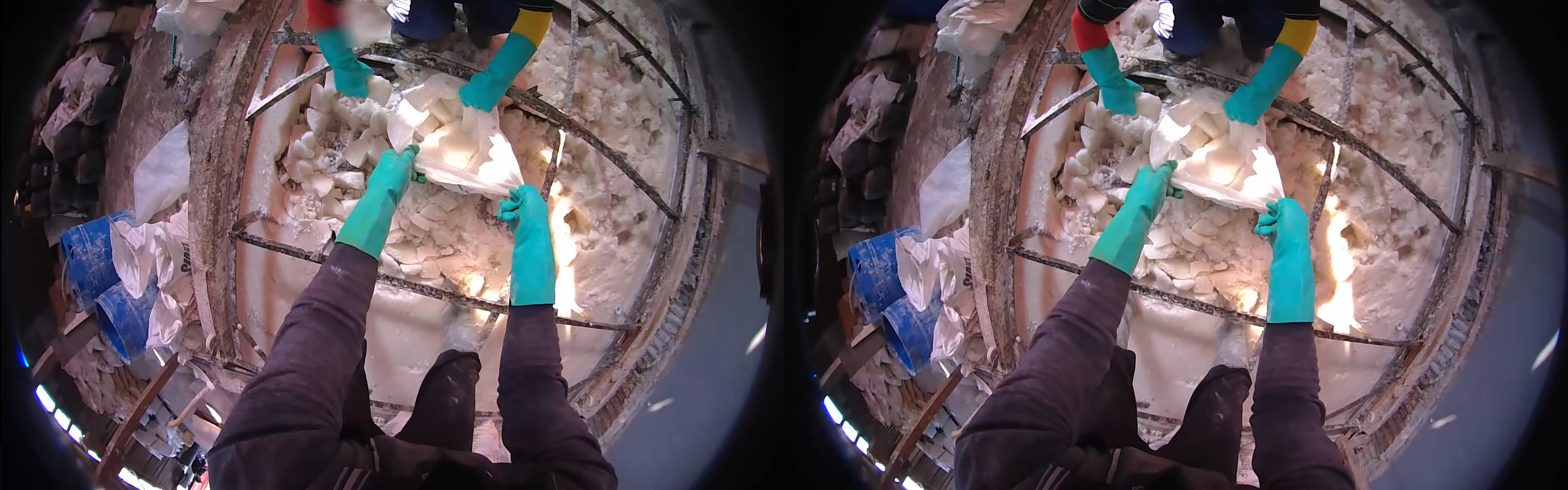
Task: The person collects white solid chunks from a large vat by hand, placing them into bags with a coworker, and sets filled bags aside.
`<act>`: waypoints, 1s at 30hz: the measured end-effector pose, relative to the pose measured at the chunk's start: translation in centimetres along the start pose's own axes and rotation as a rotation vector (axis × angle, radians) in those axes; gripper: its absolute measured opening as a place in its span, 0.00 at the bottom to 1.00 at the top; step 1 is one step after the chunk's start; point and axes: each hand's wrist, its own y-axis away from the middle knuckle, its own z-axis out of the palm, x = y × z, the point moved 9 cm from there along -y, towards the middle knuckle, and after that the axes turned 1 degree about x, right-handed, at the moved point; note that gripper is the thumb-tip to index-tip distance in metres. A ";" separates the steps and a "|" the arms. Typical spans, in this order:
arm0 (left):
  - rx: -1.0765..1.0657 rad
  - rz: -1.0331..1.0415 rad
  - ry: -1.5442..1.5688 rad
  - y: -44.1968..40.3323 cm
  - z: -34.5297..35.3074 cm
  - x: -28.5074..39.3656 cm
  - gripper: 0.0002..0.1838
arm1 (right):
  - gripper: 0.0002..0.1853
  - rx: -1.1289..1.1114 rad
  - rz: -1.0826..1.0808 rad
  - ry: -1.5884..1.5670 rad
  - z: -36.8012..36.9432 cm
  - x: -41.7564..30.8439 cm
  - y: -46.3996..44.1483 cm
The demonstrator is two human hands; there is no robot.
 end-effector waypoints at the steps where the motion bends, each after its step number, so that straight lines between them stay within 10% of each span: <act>1: -0.035 -0.075 -0.018 0.3 0.4 -0.5 0.18 | 0.08 0.020 0.004 -0.004 -0.6 -0.2 0.8; 13: 0.049 -0.199 0.464 -0.7 1.0 -5.4 0.13 | 0.14 0.067 -0.031 0.239 -4.1 0.8 -0.5; 30: -0.154 -0.027 0.295 9.1 -8.1 -5.1 0.16 | 0.16 0.105 -0.101 0.234 -0.9 2.5 1.0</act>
